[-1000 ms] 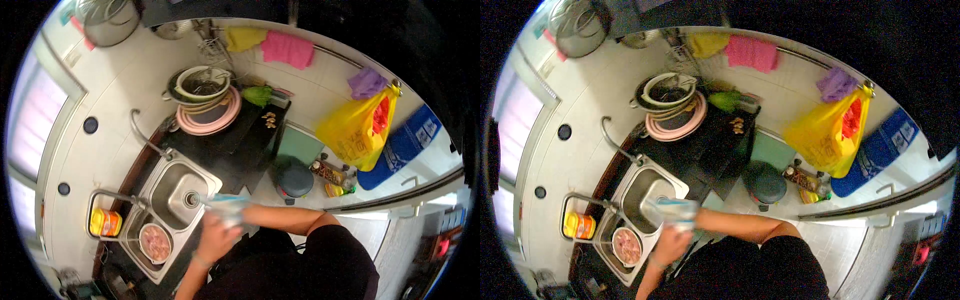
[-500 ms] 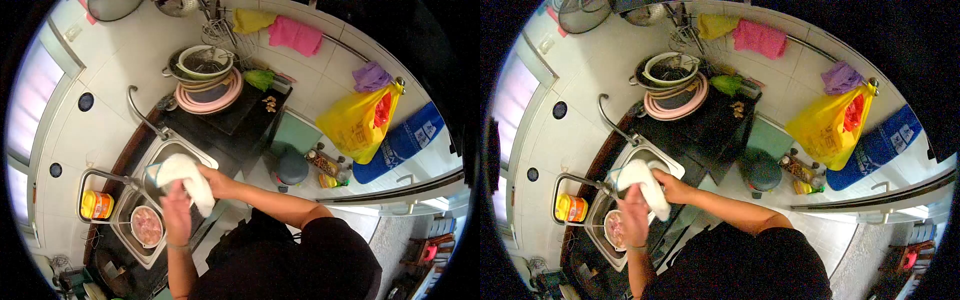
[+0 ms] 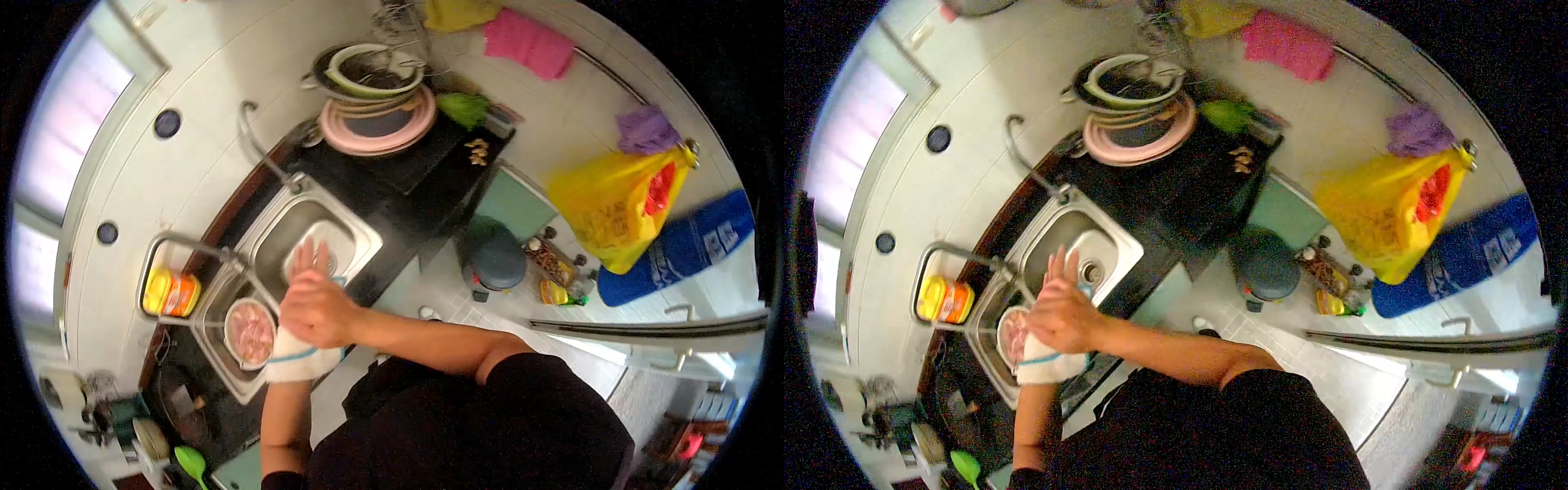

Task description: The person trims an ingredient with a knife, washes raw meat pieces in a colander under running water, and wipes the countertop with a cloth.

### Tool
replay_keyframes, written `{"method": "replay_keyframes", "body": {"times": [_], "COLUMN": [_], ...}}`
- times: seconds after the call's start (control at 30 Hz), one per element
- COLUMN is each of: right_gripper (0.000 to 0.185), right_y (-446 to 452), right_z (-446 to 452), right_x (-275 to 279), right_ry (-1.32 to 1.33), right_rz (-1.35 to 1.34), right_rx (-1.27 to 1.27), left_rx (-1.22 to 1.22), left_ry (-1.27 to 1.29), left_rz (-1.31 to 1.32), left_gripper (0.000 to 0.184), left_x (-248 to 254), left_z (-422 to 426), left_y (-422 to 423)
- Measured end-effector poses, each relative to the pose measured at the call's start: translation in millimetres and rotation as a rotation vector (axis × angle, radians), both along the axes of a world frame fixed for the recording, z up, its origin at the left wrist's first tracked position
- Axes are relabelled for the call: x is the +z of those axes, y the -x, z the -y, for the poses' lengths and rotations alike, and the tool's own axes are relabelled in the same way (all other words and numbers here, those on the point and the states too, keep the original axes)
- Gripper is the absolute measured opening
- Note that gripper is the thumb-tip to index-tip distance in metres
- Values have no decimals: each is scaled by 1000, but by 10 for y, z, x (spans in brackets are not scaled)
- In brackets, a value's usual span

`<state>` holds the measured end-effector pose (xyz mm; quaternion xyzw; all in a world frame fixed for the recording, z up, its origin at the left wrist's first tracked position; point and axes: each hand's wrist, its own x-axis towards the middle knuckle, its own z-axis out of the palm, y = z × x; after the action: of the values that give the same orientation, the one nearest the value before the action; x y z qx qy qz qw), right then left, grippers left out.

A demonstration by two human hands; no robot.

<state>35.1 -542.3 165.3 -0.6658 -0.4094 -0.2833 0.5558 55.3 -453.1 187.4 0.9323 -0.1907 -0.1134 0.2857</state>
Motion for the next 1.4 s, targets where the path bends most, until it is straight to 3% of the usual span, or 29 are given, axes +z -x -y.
{"method": "replay_keyframes", "body": {"times": [0.1, 0.17, 0.2, 0.27, 0.33, 0.37, 0.4, 0.43, 0.5, 0.53, 0.6, 0.63, 0.7, 0.77, 0.8, 0.83, 0.87, 0.9, 0.93, 1.0, 1.07, 1.13, 1.2, 1.23, 1.3, 1.4], "right_gripper": [6, 6, 7, 16, 26, 33, 38, 43, 52, 57, 58, 54, 46, 35, 36, 37, 35, 33, 31, 36, 39, 46, 54, 62, 69, 67], "right_y": [-120, -456, -672, -1038, -804, -755, -655, -559, -312, -195, 97, 83, 145, 176, 143, 93, -20, -157, -372, -801, -1122, -1263, -1386, -1420, -1123, -949], "right_z": [17, 211, 334, 347, 605, 655, 614, 573, 247, 169, 189, 165, 268, 406, 465, 538, 669, 785, 939, 1286, 1480, 1425, 1470, 1378, 1221, 767], "right_x": [-171, -560, -779, -1349, -1069, -924, -809, -697, -744, -758, -376, -485, -555, -612, -725, -835, -850, -616, -671, -654, -471, -608, -1461, -1729, -1906, -2174], "right_ry": [-42, -11, -10, -572, -712, -344, 2, 355, -235, -556, -272, -367, -361, -310, -476, -639, -614, -326, -105, 252, 864, 1493, 1182, 1214, 1368, 1242], "right_rz": [-176, -460, -640, -1445, -1139, -907, -898, -835, -1173, -1304, -1309, -1302, -1346, -1377, -1407, -1434, -1443, -1287, -1078, -788, -757, -692, -554, -675, -395, -280], "right_rx": [-41, -82, -92, 214, 560, 375, 256, 155, 616, 840, 613, 765, 759, 753, 801, 845, 746, 369, 216, 86, 23, -246, -251, -166, -207, -18], "left_rx": [-201, -275, -236, -89, -158, -236, -223, -68, 184, 181, 214, 107, -72, -69, -71, -20, 33, 148, 264, 411, 580, 718, 915, 999, 1142, 1373], "left_ry": [-576, -672, -594, -87, 37, 162, 167, 187, 216, 213, 374, 336, 237, 206, 174, -41, -169, -77, 11, 114, 95, 80, 102, 101, 81, 80], "left_rz": [-94, -74, 26, 454, 474, 494, 500, 599, 709, 705, 476, 518, 540, 548, 564, 538, 402, 357, 311, 299, 258, 272, 224, 211, 210, 86], "left_gripper": [45, 45, 45, 40, 40, 41, 41, 39, 40, 40, 40, 42, 47, 48, 50, 47, 51, 56, 62, 63, 61, 58, 55, 55, 52, 50], "left_x": [81, 79, 90, 101, 396, 497, 477, 411, 149, -84, -406, -490, -380, -534, -583, -601, -685, -788, -895, -1055, -1153, -1250, -1252, -1340, -1377, -1369], "left_z": [51, 169, 205, 315, 309, 315, 311, 299, 254, 168, -13, -72, -49, -107, -137, -209, -285, -369, -471, -714, -908, -1066, -1132, -1200, -1205, -1120], "left_y": [170, 302, 366, 418, 384, 333, 280, 241, 114, 76, 69, 130, 330, 418, 471, 576, 677, 792, 922, 1232, 1531, 1826, 2156, 2374, 2775, 3328]}}
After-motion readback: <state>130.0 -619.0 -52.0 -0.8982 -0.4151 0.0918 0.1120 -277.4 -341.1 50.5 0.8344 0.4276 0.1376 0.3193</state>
